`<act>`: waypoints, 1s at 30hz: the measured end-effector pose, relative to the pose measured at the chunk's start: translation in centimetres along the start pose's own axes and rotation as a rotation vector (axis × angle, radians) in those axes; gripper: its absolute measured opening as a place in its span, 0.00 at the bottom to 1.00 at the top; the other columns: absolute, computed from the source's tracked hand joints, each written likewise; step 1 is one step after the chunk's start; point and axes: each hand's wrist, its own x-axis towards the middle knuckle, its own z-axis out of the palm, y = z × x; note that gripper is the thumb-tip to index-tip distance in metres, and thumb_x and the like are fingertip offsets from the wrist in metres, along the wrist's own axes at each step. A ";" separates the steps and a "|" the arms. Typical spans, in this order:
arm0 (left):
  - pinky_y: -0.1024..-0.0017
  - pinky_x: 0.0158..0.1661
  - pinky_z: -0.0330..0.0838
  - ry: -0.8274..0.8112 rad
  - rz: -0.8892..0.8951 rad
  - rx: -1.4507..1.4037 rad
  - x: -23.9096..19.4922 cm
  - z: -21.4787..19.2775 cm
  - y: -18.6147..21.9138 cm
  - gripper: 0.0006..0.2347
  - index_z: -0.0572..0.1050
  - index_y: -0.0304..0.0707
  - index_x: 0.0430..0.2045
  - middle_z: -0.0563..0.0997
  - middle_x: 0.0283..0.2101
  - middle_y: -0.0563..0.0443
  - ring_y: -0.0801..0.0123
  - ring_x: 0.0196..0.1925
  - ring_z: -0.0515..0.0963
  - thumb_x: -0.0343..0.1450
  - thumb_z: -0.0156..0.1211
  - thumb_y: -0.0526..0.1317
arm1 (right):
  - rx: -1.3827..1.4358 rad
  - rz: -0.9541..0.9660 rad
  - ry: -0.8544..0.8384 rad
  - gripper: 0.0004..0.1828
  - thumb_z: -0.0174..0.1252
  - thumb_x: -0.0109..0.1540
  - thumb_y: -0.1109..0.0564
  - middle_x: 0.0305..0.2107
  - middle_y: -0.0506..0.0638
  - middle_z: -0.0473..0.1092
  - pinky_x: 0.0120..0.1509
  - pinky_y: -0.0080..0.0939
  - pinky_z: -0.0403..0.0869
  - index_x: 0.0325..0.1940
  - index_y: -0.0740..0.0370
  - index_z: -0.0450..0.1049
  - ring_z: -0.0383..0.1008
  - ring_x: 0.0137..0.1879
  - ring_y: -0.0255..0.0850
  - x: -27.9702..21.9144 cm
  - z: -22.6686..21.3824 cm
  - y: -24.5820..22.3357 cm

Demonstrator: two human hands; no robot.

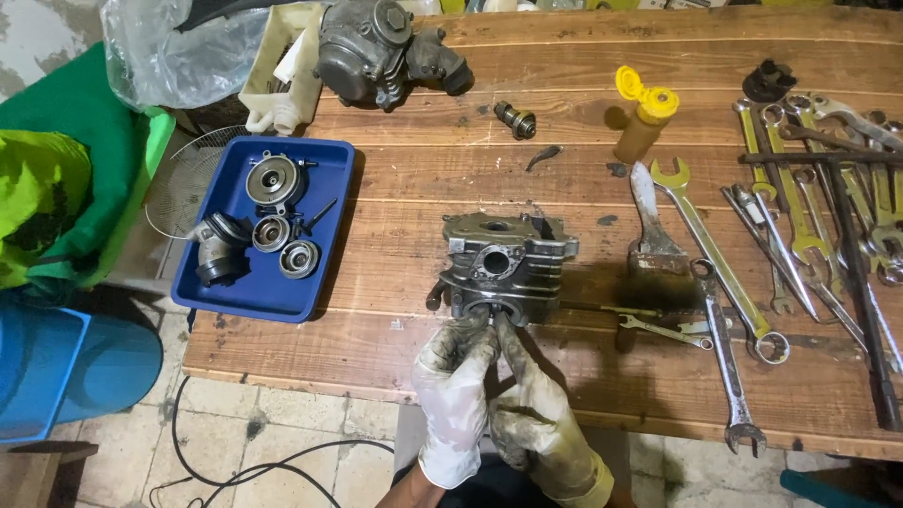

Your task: Cleaning and inspecting a motorcycle engine block using a small tool on a workbench.

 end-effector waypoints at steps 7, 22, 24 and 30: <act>0.67 0.46 0.83 -0.047 0.149 0.068 0.2 -0.2 -0.8 0.09 0.84 0.29 0.36 0.89 0.38 0.43 0.62 0.41 0.87 0.64 0.69 0.27 | -0.011 0.005 0.090 0.59 0.61 0.56 0.69 0.10 0.50 0.64 0.15 0.33 0.62 0.83 0.52 0.35 0.59 0.12 0.33 -0.4 0.4 -0.1; 0.43 0.57 0.55 -0.330 1.109 1.262 1.6 -4.7 -0.4 0.18 0.70 0.37 0.52 0.73 0.52 0.39 0.46 0.56 0.69 0.71 0.61 0.44 | 0.222 0.040 0.058 0.59 0.57 0.53 0.71 0.11 0.48 0.60 0.20 0.29 0.60 0.83 0.57 0.37 0.57 0.15 0.31 -0.4 1.0 -1.7; 0.38 0.71 0.51 -0.253 1.103 1.337 1.9 -6.0 -2.0 0.28 0.67 0.38 0.62 0.72 0.63 0.38 0.45 0.69 0.69 0.71 0.67 0.53 | 0.232 0.063 0.100 0.59 0.56 0.52 0.73 0.12 0.48 0.60 0.20 0.29 0.62 0.83 0.57 0.37 0.57 0.15 0.31 -0.5 0.9 -1.4; 0.54 0.54 0.74 -0.421 0.944 1.577 2.3 -5.0 0.5 0.21 0.70 0.42 0.58 0.75 0.57 0.42 0.47 0.66 0.70 0.73 0.55 0.50 | 0.592 0.227 0.000 0.64 0.57 0.50 0.84 0.16 0.45 0.47 0.19 0.27 0.58 0.83 0.43 0.45 0.49 0.17 0.28 -0.7 -1.8 -0.7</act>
